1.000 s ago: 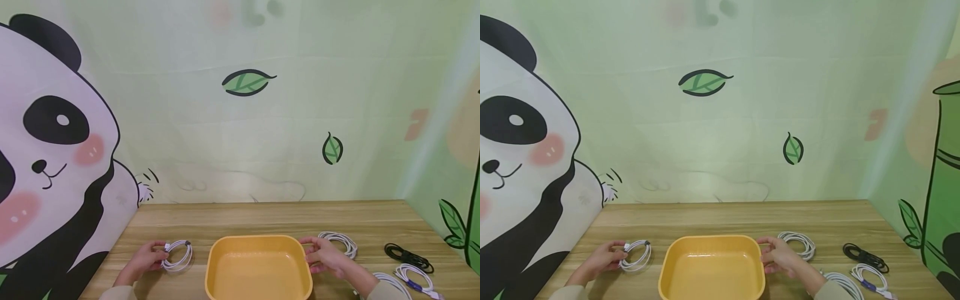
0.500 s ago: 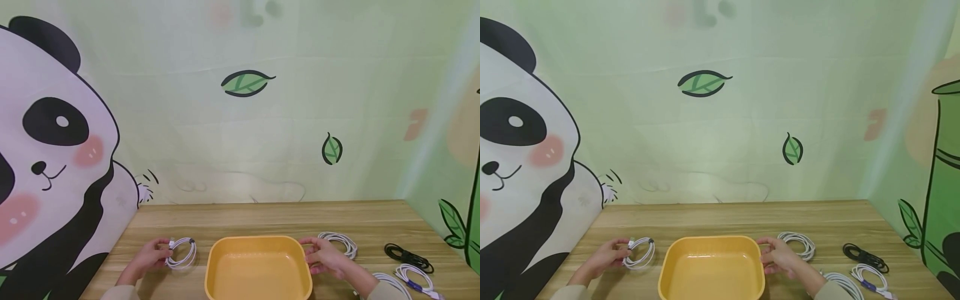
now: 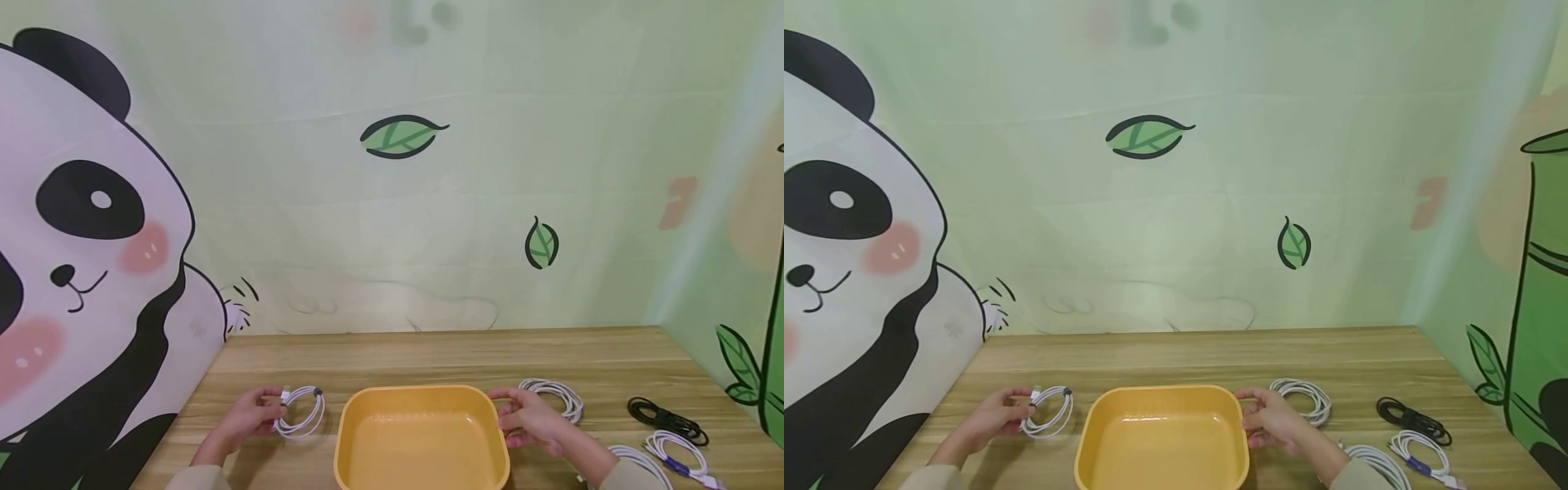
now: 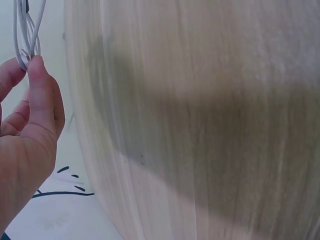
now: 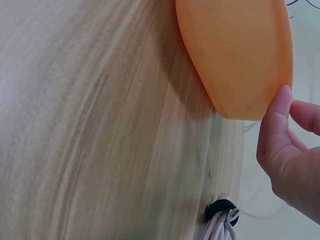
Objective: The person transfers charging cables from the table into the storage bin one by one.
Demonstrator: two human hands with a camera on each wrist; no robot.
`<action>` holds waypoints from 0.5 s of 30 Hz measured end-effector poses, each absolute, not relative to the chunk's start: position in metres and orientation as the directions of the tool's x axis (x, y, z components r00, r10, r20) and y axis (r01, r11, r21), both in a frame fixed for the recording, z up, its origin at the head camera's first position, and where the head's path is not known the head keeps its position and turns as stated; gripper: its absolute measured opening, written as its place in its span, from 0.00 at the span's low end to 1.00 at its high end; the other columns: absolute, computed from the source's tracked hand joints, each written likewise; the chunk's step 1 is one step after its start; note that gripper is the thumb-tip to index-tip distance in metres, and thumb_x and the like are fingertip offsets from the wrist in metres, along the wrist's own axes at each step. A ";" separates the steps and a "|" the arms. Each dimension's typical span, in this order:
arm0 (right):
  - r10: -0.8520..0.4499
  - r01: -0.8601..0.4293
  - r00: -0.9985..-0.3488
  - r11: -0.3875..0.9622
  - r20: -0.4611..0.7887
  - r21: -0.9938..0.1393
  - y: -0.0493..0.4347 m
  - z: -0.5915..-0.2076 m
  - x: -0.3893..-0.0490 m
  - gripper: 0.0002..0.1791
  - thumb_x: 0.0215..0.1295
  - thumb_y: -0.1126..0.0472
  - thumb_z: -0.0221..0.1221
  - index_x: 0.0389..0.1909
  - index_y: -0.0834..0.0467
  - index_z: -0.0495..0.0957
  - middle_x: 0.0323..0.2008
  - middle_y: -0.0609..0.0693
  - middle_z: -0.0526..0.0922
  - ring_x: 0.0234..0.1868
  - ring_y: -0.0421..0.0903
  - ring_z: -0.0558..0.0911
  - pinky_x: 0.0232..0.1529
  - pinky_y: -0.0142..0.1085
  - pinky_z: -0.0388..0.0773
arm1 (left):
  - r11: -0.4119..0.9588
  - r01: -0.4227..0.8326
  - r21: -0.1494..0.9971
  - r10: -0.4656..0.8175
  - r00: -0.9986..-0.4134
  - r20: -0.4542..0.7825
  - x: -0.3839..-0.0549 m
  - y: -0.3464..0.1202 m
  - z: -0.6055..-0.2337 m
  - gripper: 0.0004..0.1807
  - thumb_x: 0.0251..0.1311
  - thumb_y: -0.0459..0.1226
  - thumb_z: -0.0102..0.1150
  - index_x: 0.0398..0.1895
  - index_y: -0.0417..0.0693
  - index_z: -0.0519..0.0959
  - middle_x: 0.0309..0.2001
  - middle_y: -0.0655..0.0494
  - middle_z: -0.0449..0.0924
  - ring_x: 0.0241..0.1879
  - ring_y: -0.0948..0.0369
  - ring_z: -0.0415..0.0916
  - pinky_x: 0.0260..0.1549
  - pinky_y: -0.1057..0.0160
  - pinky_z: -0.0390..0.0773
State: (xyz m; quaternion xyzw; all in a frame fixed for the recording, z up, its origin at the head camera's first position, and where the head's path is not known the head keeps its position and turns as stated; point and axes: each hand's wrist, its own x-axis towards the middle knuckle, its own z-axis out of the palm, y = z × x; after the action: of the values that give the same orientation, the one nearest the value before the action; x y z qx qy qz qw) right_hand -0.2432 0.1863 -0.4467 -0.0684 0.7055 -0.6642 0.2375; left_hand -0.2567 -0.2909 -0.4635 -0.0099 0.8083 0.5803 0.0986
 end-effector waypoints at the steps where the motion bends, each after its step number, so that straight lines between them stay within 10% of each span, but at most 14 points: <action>1: -0.412 0.219 -0.878 0.108 -0.244 -0.970 0.186 -0.447 -0.243 0.32 0.51 0.72 0.55 0.58 0.69 0.55 0.31 0.52 0.73 0.24 0.40 0.77 0.24 0.31 0.78 | 0.326 -0.127 0.937 0.105 -0.980 -0.170 -0.257 -0.290 -0.463 0.27 0.53 0.29 0.53 0.54 0.26 0.57 0.31 0.52 0.73 0.26 0.64 0.72 0.27 0.67 0.76; 15: -0.411 0.214 -0.880 0.106 -0.239 -0.971 0.186 -0.445 -0.243 0.32 0.51 0.72 0.55 0.59 0.69 0.54 0.32 0.52 0.73 0.24 0.40 0.77 0.24 0.31 0.78 | 0.311 -0.121 0.943 0.145 -0.974 -0.173 -0.257 -0.279 -0.454 0.27 0.53 0.30 0.54 0.54 0.26 0.59 0.31 0.53 0.73 0.27 0.64 0.73 0.28 0.67 0.76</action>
State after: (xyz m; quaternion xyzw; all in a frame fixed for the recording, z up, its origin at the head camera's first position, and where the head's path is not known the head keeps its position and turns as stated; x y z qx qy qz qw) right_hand -0.2425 0.1856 -0.4452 -0.0697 0.7055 -0.6650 0.2348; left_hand -0.2570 -0.2788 -0.4543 0.0072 0.8017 0.5869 0.1134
